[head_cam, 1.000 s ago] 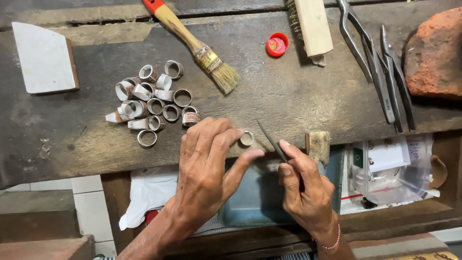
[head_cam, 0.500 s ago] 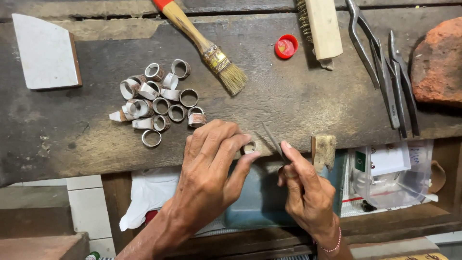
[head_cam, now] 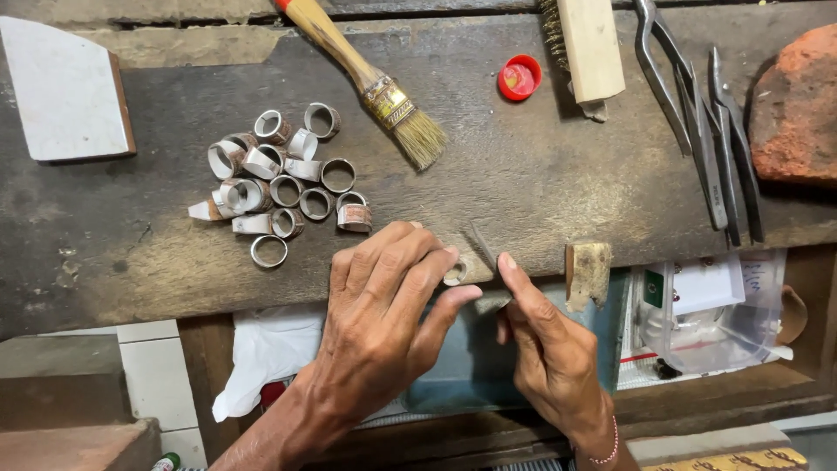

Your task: Filing the inner surface of a metal ring to smooth it using a needle file at a jewelry workbench.

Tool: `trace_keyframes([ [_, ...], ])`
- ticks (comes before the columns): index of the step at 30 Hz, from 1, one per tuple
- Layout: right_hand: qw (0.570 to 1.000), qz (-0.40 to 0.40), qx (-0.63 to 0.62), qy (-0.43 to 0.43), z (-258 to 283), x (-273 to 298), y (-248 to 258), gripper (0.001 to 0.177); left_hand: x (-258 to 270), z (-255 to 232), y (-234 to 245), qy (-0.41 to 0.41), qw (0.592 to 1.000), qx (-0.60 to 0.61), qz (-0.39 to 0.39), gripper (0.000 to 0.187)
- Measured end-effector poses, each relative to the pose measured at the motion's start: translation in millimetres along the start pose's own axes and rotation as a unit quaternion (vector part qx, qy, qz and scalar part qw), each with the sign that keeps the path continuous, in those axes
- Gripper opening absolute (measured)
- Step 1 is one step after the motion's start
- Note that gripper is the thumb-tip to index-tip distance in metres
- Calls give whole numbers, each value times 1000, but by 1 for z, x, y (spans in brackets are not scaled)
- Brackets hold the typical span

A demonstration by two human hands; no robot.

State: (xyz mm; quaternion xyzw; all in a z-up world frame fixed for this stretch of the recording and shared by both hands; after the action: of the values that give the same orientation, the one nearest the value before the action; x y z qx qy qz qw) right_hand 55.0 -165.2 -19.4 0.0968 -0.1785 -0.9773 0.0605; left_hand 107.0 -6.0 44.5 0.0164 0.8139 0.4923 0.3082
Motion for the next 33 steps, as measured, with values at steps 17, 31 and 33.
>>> trace_keyframes([
  [17,995,-10,-90,-31,2,-5,-2,40,5,-2,1,-23,1000,14,-6,24],
  [31,998,-12,-61,-3,4,-7,-3,40,6,2,-1,-2,1000,16,-4,26],
  [33,998,-13,-54,8,2,-4,-1,40,4,5,1,4,1000,11,-10,16],
])
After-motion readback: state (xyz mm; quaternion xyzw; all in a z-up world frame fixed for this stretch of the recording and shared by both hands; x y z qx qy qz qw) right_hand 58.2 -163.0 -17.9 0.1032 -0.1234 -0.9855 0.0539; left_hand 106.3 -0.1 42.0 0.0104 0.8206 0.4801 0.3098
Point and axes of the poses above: each hand's wrist, its own x-axis away from the middle knuckle, its own y-axis out of the back of the hand, z = x × y, the point moved 9 cm from there along -x, towards the middle knuckle, and after that the axes turned 15 degrees about -x, right-handed, at the moved point
